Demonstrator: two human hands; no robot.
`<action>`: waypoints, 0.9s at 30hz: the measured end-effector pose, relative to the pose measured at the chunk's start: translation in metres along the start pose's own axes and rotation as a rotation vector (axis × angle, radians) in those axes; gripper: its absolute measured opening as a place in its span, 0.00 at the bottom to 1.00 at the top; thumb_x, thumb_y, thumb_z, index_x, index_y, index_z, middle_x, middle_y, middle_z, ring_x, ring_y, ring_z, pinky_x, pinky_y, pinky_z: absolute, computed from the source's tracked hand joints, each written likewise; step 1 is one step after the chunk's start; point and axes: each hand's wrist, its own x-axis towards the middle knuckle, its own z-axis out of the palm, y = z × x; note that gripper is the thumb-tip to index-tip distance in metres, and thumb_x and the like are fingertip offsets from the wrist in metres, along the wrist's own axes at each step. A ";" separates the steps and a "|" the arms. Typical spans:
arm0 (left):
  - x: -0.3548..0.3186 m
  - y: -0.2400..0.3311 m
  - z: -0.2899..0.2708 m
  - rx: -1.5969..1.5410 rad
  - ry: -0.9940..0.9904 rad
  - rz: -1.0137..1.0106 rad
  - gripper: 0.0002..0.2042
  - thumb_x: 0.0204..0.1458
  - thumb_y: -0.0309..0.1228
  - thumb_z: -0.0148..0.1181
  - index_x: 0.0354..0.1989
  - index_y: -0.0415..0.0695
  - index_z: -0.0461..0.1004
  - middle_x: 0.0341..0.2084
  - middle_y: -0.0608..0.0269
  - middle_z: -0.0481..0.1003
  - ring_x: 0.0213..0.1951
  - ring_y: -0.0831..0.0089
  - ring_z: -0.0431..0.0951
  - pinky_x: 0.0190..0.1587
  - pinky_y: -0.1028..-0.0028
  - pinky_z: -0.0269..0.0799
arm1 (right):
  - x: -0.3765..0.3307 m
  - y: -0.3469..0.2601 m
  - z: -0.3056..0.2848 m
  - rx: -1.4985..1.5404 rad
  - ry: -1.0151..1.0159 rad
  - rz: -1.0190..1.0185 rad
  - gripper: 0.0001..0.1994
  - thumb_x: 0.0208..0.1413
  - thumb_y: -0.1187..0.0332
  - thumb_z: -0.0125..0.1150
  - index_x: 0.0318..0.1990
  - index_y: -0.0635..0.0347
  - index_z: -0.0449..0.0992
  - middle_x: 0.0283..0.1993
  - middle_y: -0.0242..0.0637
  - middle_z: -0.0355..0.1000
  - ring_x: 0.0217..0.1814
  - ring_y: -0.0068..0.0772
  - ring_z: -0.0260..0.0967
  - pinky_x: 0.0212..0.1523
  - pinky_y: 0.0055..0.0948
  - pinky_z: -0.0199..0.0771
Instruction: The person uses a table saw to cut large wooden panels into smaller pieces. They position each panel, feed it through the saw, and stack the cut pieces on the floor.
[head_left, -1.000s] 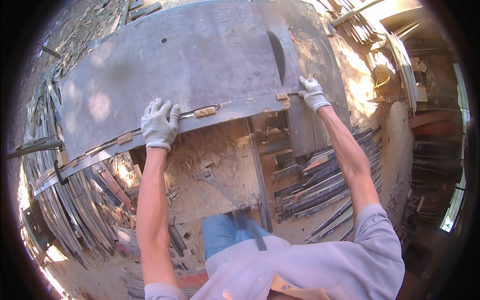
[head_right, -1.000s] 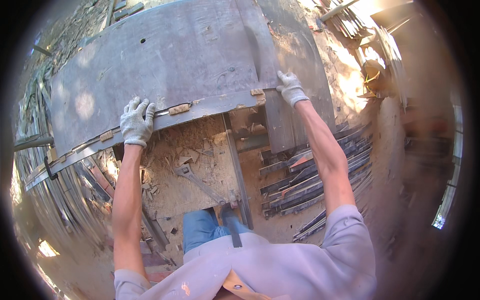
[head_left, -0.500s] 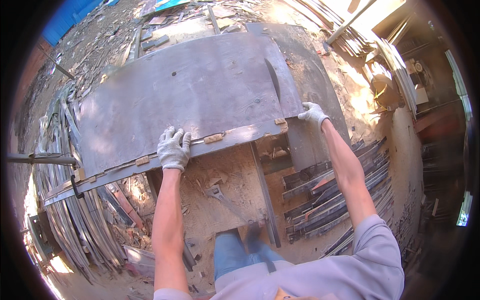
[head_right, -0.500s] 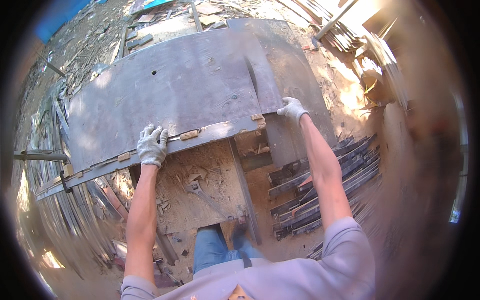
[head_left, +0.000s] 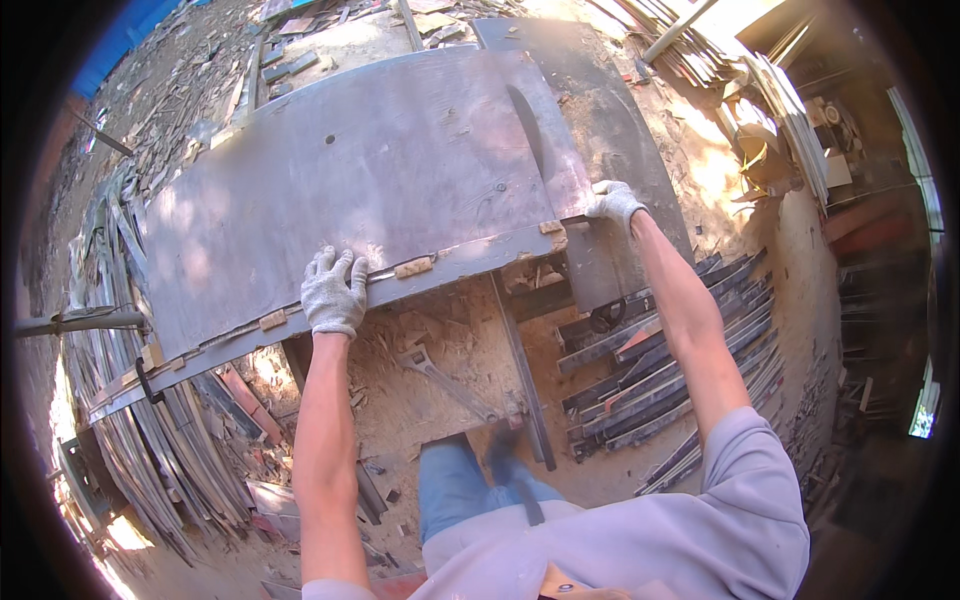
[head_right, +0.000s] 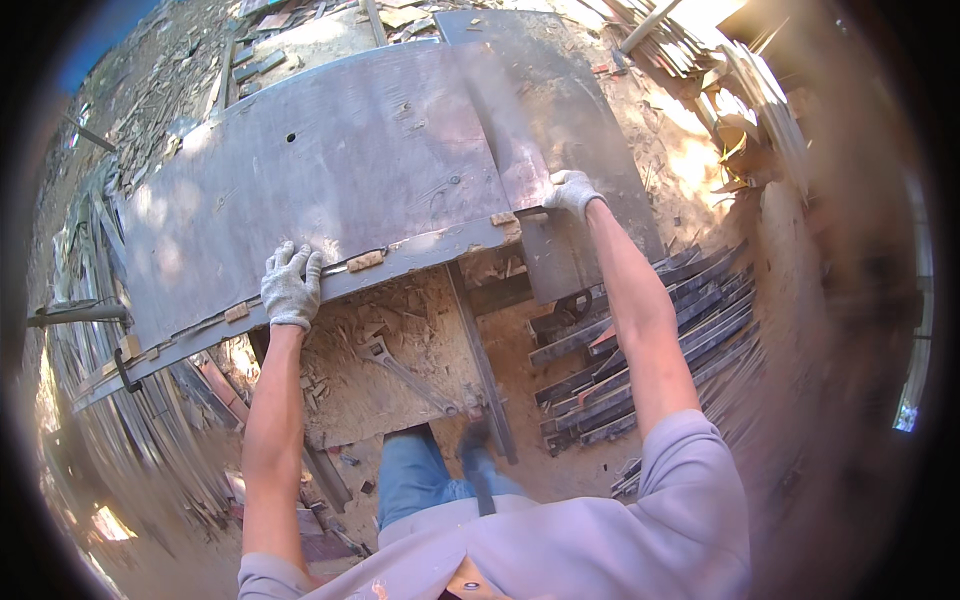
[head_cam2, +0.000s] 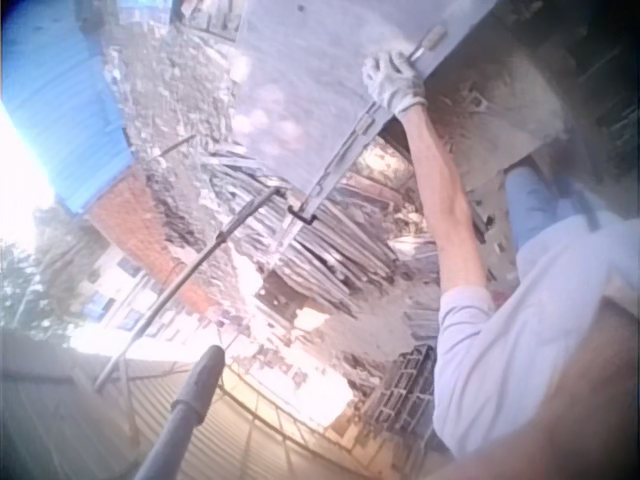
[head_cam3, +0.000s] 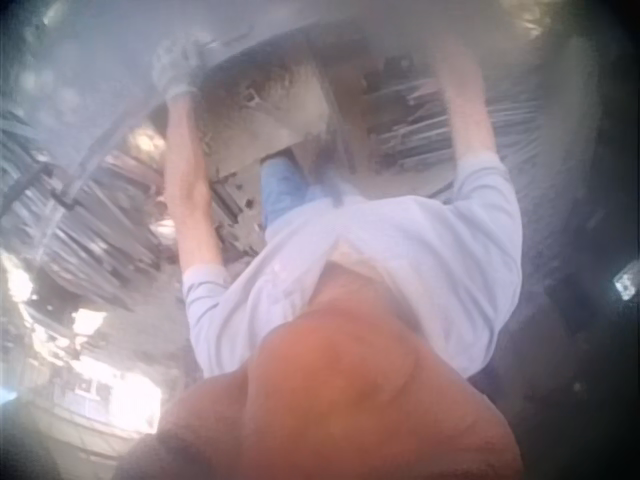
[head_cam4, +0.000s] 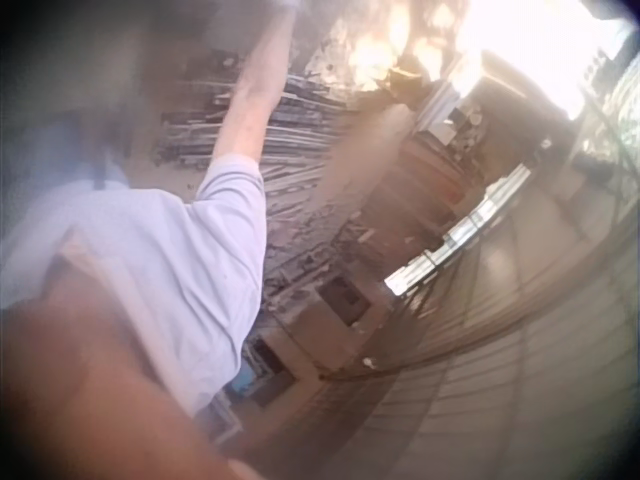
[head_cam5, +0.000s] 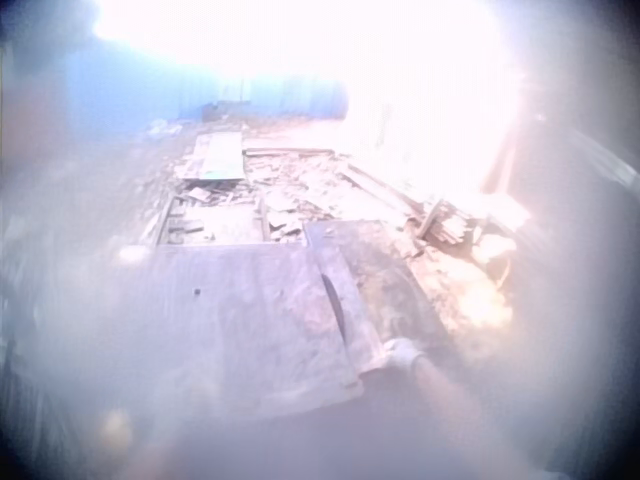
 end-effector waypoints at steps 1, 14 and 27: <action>0.000 -0.001 0.001 0.005 0.003 -0.002 0.21 0.65 0.50 0.59 0.51 0.46 0.85 0.60 0.49 0.77 0.63 0.49 0.73 0.65 0.53 0.70 | 0.002 0.001 0.001 0.032 -0.004 0.012 0.21 0.39 0.78 0.82 0.45 0.62 0.85 0.39 0.33 0.83 0.41 0.25 0.78 0.44 0.31 0.80; 0.084 -0.018 0.002 0.074 0.022 -0.036 0.22 0.67 0.52 0.56 0.53 0.48 0.85 0.61 0.50 0.77 0.63 0.51 0.74 0.65 0.55 0.71 | 0.077 -0.042 0.002 0.160 0.127 -0.072 0.25 0.42 0.79 0.83 0.51 0.69 0.82 0.48 0.44 0.83 0.46 0.32 0.81 0.47 0.32 0.83; -0.057 0.031 -0.002 -0.014 0.012 -0.010 0.20 0.64 0.47 0.60 0.52 0.46 0.85 0.61 0.48 0.77 0.62 0.49 0.75 0.64 0.55 0.72 | -0.303 0.194 -0.068 0.872 -0.325 0.238 0.19 0.60 0.69 0.68 0.58 0.60 0.77 0.47 0.34 0.81 0.43 0.29 0.78 0.43 0.34 0.79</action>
